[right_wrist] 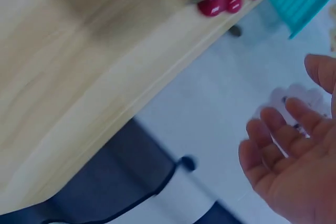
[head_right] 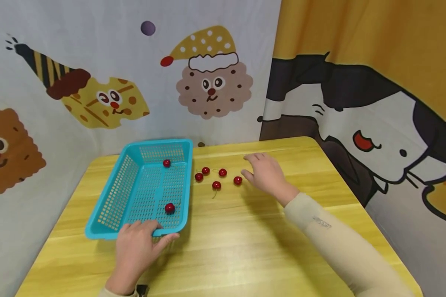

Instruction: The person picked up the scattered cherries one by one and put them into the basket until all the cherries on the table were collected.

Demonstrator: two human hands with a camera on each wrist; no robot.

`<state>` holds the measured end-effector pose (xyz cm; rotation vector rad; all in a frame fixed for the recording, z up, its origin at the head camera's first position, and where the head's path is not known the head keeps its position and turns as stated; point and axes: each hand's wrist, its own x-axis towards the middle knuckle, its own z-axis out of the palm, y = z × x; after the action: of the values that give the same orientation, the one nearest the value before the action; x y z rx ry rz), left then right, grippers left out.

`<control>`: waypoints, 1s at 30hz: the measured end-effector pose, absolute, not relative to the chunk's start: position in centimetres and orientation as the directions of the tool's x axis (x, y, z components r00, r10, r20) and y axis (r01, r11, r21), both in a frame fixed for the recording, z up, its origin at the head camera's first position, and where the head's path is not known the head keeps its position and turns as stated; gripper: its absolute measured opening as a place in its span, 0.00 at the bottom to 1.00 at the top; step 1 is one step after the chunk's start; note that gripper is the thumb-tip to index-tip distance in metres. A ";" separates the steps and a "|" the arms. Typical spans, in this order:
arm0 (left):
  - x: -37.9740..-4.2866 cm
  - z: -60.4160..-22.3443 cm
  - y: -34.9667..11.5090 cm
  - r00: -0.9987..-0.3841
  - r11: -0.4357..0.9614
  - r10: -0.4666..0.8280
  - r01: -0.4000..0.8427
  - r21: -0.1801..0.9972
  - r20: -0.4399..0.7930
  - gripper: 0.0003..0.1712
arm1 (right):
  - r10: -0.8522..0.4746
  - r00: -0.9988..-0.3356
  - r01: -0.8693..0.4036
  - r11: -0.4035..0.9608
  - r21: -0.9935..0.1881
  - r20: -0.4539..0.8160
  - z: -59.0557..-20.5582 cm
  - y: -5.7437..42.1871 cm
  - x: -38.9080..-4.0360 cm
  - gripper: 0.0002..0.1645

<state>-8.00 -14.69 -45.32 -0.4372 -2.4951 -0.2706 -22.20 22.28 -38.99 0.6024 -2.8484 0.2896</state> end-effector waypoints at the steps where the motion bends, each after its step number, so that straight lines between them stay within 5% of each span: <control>1: -8.0 -45.4 -14.7 -0.771 0.925 0.247 0.368 0.095 0.587 0.36 | -0.370 -0.900 -0.410 0.899 -0.156 0.233 -39.2 23.1 -22.0 0.29; 10: -7.6 -45.6 -15.1 -0.781 0.931 0.231 0.350 0.101 0.581 0.36 | -0.476 -0.878 -0.474 0.852 -0.221 0.046 -41.8 24.6 -20.6 0.31; 20: -8.0 -45.6 -14.5 -0.773 0.921 0.239 0.372 0.114 0.588 0.37 | -0.455 -0.884 -0.456 0.890 0.015 0.105 -43.8 22.9 -21.7 0.26; 30: -7.9 -45.6 -14.7 -0.778 0.926 0.231 0.360 0.113 0.585 0.35 | -0.445 -0.895 -0.445 0.893 -0.070 0.017 -45.8 23.1 -22.7 0.16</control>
<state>-7.90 -14.74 -45.57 -0.4208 -2.4935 -0.2923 -22.70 23.10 -45.82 0.7181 -3.0560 0.1139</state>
